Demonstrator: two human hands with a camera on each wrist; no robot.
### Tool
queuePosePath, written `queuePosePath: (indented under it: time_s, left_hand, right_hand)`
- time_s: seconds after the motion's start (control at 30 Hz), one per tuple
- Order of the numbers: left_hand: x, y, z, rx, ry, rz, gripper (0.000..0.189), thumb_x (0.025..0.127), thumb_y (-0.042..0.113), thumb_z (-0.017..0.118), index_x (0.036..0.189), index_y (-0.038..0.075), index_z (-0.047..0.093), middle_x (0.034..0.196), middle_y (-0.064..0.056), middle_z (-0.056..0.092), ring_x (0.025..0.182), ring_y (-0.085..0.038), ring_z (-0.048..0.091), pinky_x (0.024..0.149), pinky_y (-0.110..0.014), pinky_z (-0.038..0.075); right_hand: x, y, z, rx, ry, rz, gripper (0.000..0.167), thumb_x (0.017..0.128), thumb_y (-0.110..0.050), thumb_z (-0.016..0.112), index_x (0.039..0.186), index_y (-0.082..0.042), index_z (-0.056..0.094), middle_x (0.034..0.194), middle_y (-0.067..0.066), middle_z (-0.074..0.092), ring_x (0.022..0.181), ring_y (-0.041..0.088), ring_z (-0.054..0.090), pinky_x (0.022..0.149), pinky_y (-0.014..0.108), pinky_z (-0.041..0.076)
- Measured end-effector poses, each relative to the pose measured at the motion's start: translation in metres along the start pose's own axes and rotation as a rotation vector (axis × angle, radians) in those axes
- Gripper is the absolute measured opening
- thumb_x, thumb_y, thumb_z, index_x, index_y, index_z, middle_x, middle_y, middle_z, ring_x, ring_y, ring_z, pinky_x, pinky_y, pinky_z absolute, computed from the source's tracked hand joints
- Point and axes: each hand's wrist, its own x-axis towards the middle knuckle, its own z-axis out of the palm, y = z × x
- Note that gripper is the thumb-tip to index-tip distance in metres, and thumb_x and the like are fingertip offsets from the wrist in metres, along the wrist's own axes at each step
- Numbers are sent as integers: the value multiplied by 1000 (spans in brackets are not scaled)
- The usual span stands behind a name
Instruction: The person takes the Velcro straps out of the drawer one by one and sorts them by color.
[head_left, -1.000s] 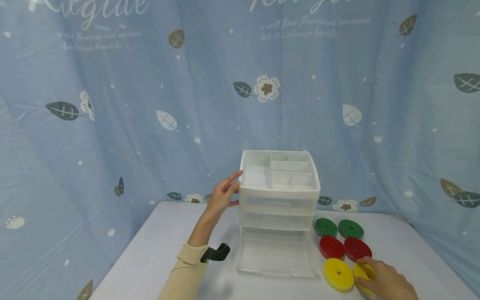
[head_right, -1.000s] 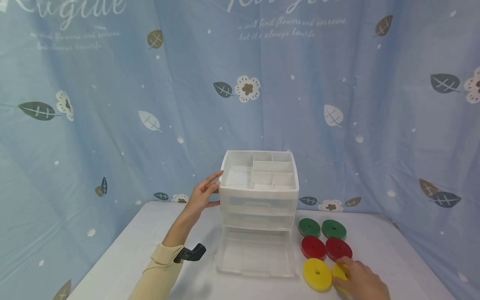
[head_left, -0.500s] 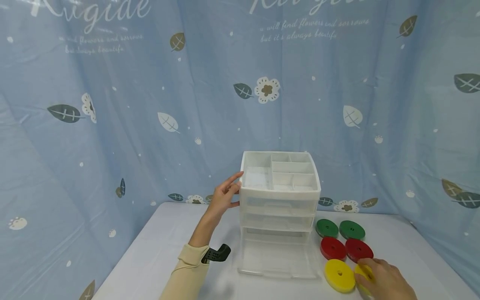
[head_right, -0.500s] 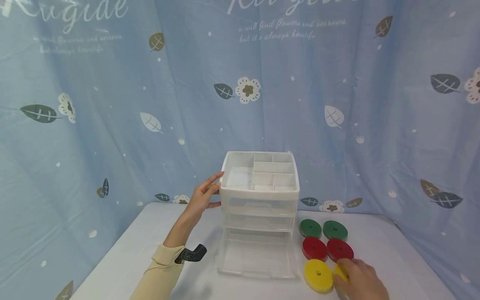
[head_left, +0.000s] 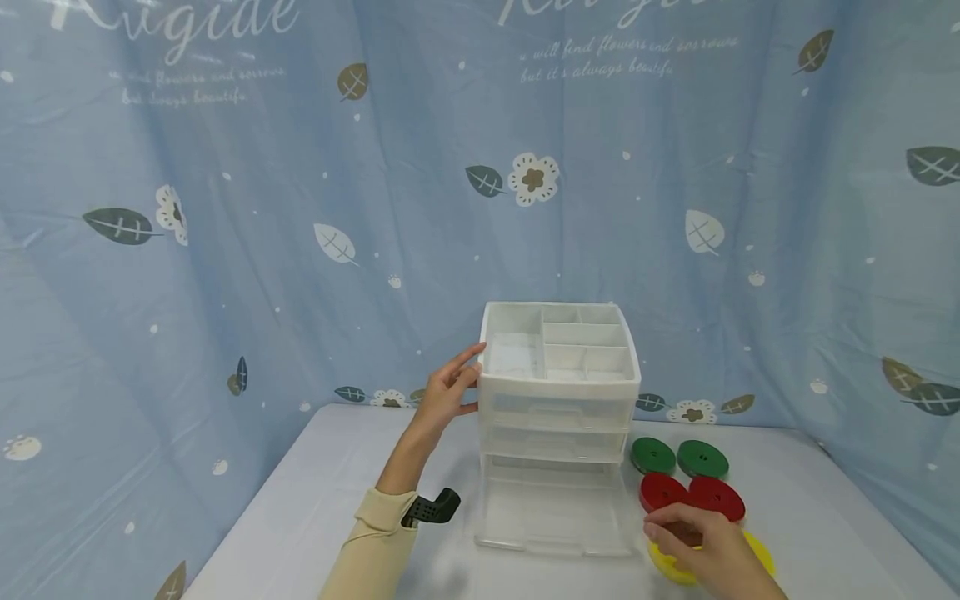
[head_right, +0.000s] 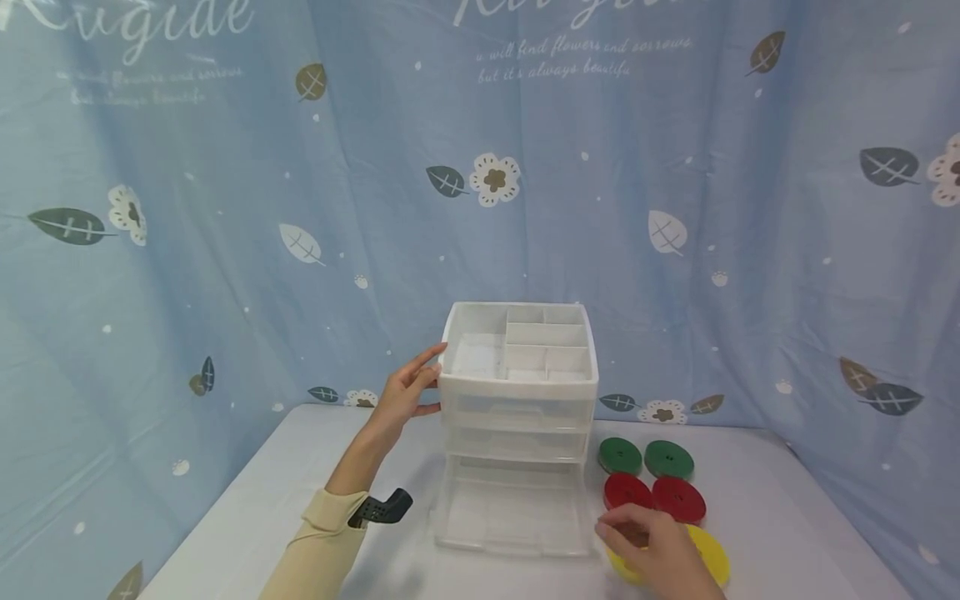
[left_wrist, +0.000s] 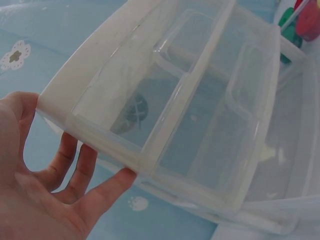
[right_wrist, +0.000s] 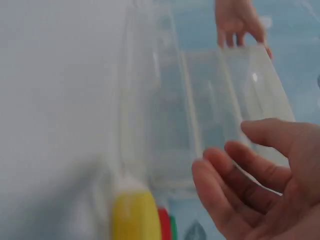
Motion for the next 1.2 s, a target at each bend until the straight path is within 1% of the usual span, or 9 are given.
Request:
queuePosePath:
  time_s: [0.07, 0.2, 0.3, 0.47, 0.6, 0.8, 0.87, 0.93, 1.2]
  left_hand:
    - [0, 0, 0, 1, 1, 3, 36, 99, 43, 56, 135, 48, 54, 118, -5, 60, 108, -18, 60, 91, -46, 58]
    - [0, 0, 1, 1, -9, 6, 36, 99, 44, 56, 134, 49, 54, 119, -4, 59, 109, -18, 59, 91, -46, 58]
    - [1, 0, 1, 2, -11, 3, 36, 98, 46, 56, 134, 50, 54, 120, -4, 60, 110, -18, 59, 92, -46, 57]
    - [1, 0, 2, 0, -11, 10, 38, 97, 48, 57, 134, 50, 53, 121, -5, 60, 110, -19, 59, 92, -46, 57]
    - [1, 1, 4, 7, -22, 14, 39, 97, 49, 56, 135, 50, 52, 122, -4, 59, 110, -19, 59, 93, -47, 57]
    - [0, 2, 3, 10, -11, 11, 37, 98, 47, 56, 135, 51, 52, 120, -4, 59, 110, -19, 59, 92, -46, 57]
    - [0, 2, 3, 14, -12, 13, 37, 99, 46, 55, 135, 51, 52, 120, -4, 59, 110, -18, 59, 92, -45, 57]
    - [0, 1, 3, 20, -15, 16, 37, 99, 46, 55, 136, 50, 52, 121, -4, 60, 110, -19, 59, 93, -45, 57]
    - [-1, -1, -1, 22, -9, 8, 38, 98, 49, 55, 135, 51, 51, 121, -4, 60, 111, -19, 58, 92, -45, 57]
  right_hand:
    - [-1, -2, 9, 84, -88, -40, 51, 84, -47, 74, 111, -4, 71, 93, 3, 72, 80, 16, 64, 73, 25, 60]
    - [3, -3, 30, 216, -248, -86, 63, 86, -49, 70, 119, 4, 66, 99, 12, 72, 82, 21, 66, 76, 33, 62]
    - [8, -3, 44, 289, -335, -91, 62, 90, -44, 68, 124, 7, 62, 105, 15, 72, 88, 22, 68, 79, 39, 62]
    - [15, -4, 65, 398, -455, -83, 59, 94, -39, 64, 130, 8, 57, 111, 16, 71, 93, 23, 68, 85, 40, 60]
    - [18, -5, 79, 486, -512, -26, 62, 96, -40, 61, 134, 8, 53, 115, 14, 70, 97, 22, 68, 89, 38, 59]
    - [22, -9, 97, 740, -597, 170, 66, 101, -44, 52, 140, 8, 45, 122, 13, 69, 106, 22, 68, 97, 34, 55]
    - [22, -11, 102, 825, -608, 224, 66, 102, -41, 50, 143, 10, 39, 124, 14, 68, 109, 23, 68, 100, 35, 54]
    - [22, -13, 107, 903, -587, 270, 66, 103, -38, 49, 145, 11, 35, 124, 15, 68, 111, 25, 67, 101, 37, 52]
    - [18, -25, 129, 1116, -388, 381, 61, 105, -22, 47, 148, 13, 22, 123, 19, 68, 111, 29, 68, 101, 39, 52]
